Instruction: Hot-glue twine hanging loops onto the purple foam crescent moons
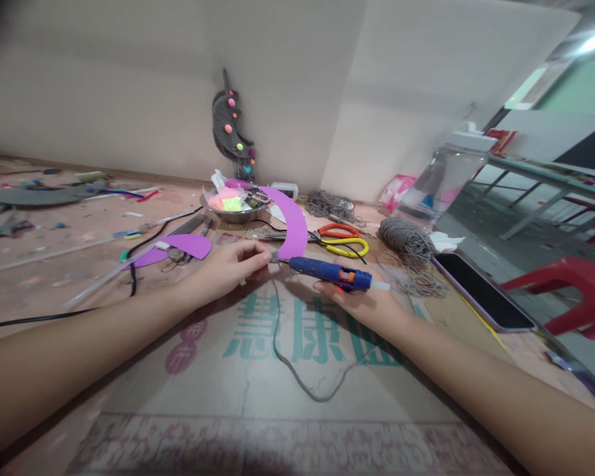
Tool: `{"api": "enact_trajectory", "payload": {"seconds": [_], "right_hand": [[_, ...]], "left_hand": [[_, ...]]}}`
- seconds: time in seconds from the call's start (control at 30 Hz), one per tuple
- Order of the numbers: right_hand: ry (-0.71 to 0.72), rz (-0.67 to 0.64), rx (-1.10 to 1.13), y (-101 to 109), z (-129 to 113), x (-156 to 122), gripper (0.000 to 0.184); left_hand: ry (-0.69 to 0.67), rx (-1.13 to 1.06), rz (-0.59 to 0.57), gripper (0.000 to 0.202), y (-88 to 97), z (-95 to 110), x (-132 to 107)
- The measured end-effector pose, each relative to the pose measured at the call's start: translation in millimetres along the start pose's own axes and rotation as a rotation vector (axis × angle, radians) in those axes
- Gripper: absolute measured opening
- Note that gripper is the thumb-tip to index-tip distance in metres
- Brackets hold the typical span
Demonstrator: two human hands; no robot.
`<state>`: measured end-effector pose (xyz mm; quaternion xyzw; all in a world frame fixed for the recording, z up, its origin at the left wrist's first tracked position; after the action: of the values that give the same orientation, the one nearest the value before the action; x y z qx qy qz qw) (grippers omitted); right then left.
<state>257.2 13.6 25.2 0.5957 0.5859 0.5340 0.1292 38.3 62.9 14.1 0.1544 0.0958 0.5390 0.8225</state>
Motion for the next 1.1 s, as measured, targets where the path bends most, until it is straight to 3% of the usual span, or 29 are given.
{"api": "enact_trajectory", "payload": {"seconds": [0.4,0.67,0.83,1.1], "right_hand": [[-0.031,-0.025,0.022,-2.2,-0.9,2.4,0.016],[0.024,-0.063,0.146,0.0,-23.1,9.4,0.015],[0.009,-0.051,0.167,0.2,-21.7,8.3,0.012],[-0.007,-0.061,0.106,-0.2,-17.1,6.3,0.024]], "left_hand": [[0.004,0.005,-0.008,0.025,-1.3,0.6,-0.4],[-0.024,0.027,0.004,0.024,-0.9,2.6,-1.0],[-0.031,0.054,0.003,0.023,-1.7,3.8,-1.9],[-0.03,0.083,-0.003,0.024,-2.2,5.2,-3.1]]}}
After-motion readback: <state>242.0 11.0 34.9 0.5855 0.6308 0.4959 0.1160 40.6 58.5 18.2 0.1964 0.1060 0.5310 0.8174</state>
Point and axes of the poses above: each hand's wrist, its own x-axis towards the middle knuckle, its own y-axis out of the back of the hand, z = x × y, the point moved 8 cm from there along x, towards the middle knuckle, and after that the axes turned 10 degrees about y, right-handed, at the moved point
